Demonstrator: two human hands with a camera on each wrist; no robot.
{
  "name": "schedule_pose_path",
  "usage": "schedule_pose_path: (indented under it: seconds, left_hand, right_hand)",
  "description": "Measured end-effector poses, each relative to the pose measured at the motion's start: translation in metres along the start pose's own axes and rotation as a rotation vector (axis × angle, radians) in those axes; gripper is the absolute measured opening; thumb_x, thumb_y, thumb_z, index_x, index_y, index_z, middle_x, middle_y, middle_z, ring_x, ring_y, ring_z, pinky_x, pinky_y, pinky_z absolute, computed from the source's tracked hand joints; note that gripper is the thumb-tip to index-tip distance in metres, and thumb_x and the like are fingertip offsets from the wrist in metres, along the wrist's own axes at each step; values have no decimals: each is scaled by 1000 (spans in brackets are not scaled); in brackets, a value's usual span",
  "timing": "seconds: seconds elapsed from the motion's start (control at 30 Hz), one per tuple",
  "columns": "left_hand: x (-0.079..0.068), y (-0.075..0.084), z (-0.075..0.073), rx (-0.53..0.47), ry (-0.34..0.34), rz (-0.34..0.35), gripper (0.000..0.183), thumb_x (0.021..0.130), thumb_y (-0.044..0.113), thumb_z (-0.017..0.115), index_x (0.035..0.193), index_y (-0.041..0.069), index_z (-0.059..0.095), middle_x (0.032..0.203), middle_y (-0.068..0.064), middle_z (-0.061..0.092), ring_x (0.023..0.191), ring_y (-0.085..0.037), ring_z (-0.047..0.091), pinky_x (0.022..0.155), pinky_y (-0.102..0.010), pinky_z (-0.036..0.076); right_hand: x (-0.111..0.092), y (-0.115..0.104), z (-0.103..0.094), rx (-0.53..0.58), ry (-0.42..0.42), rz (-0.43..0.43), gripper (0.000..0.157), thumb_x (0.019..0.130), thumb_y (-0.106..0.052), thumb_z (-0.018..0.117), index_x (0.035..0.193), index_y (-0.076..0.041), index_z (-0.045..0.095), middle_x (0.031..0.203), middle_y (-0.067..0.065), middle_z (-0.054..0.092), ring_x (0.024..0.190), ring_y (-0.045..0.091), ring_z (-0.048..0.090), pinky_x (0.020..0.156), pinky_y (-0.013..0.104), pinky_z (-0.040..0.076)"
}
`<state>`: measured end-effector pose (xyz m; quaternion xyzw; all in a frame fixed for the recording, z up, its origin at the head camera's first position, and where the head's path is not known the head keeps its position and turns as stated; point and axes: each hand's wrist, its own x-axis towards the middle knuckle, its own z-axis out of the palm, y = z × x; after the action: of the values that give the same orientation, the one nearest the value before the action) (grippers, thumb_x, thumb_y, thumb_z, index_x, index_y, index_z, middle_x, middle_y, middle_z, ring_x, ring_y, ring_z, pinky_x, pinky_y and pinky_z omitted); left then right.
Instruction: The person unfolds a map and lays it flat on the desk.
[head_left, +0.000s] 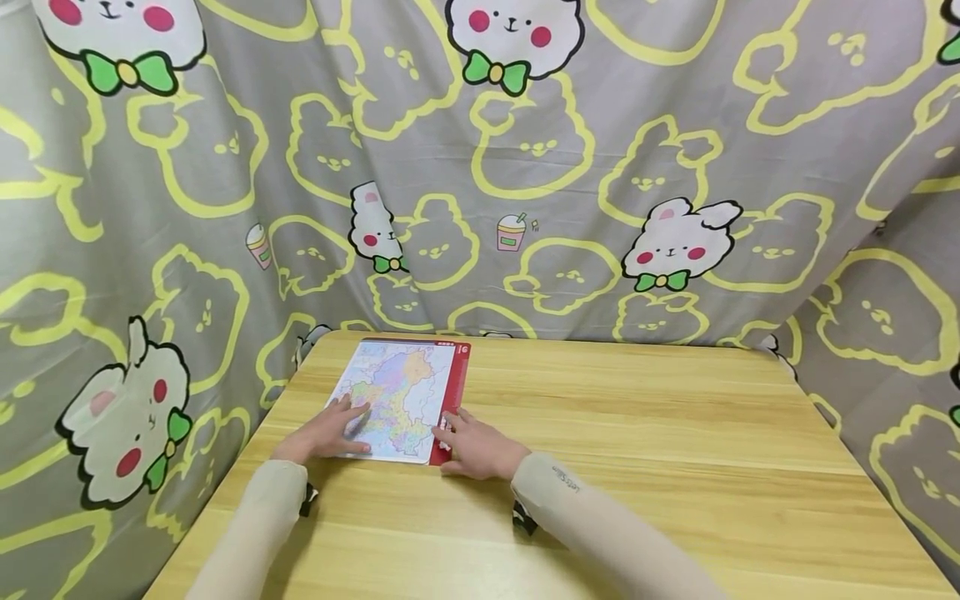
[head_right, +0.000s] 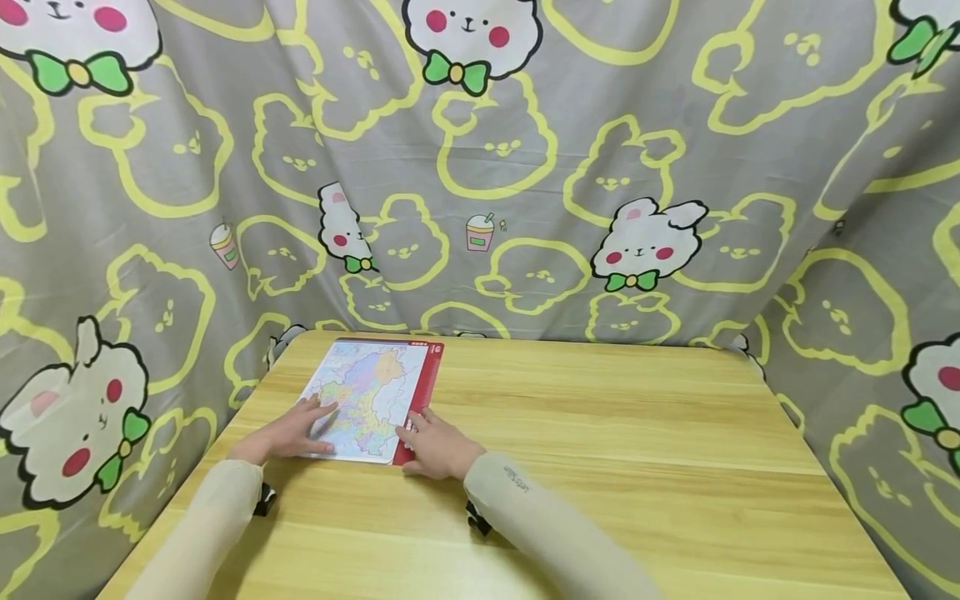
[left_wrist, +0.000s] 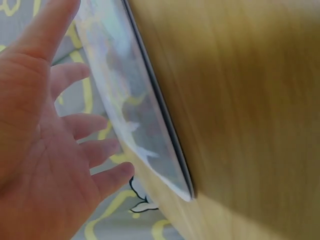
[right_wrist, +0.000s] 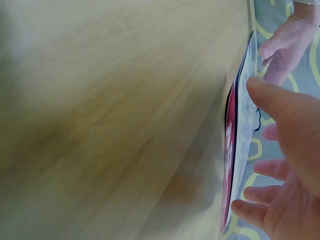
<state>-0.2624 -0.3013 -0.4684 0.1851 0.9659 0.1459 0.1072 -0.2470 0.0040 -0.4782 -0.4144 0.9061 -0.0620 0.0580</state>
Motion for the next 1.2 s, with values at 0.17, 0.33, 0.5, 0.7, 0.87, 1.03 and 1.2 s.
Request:
schedule_pose_path:
  seconds: [0.17,0.33,0.5,0.7,0.87,1.03,1.2]
  left_hand:
    - [-4,-7,1,-2,-11,-17,87,78,44,75,141,-3,39,141,-45,15,128,-62,13,101,-67,19]
    - [-4,-12,3,-20,-19,-28,86,78,44,75,142,-1,40,142,-44,15,129,-62,13,101,-67,20]
    - [-4,-14,4,-28,-33,-31,86,78,43,75,142,0,40,142,-44,15,128,-62,12,100,-68,20]
    - [-5,-15,6,-25,-43,-31,85,77,44,75,142,0,40,142,-44,16,128,-62,13,100,-68,20]
    - [-5,-12,6,0,-43,-26,83,77,44,75,140,0,43,142,-43,18,128,-63,15,100,-68,21]
    - [-5,-9,5,13,-53,-31,82,77,43,75,140,0,44,141,-43,18,127,-63,14,99,-68,21]
    - [-5,-7,6,13,-61,-26,82,78,44,74,140,0,43,142,-43,17,127,-63,13,99,-68,21]
  right_hand:
    - [10,-4,2,-52,-1,-34,65,91,-48,56,145,-14,41,150,17,30,136,42,25,110,42,26]
    - [20,-6,7,-85,-11,-47,64,92,-49,55,146,-17,40,150,15,30,137,41,25,110,42,24]
    - [27,-6,9,-83,-21,-44,62,92,-47,56,145,-19,41,151,14,30,137,40,25,110,41,24]
    - [31,-6,11,-75,-53,-42,60,93,-46,55,145,-21,40,152,13,29,137,40,25,110,40,25]
    - [34,-7,13,-100,-59,-57,58,94,-46,53,145,-20,41,151,13,30,136,41,27,110,39,25]
    - [34,-7,14,-110,-64,-61,56,95,-46,52,144,-21,43,150,12,32,135,41,29,109,38,27]
    - [32,-6,14,-147,-60,-85,51,96,-43,51,142,-22,46,148,11,36,133,39,34,109,38,29]
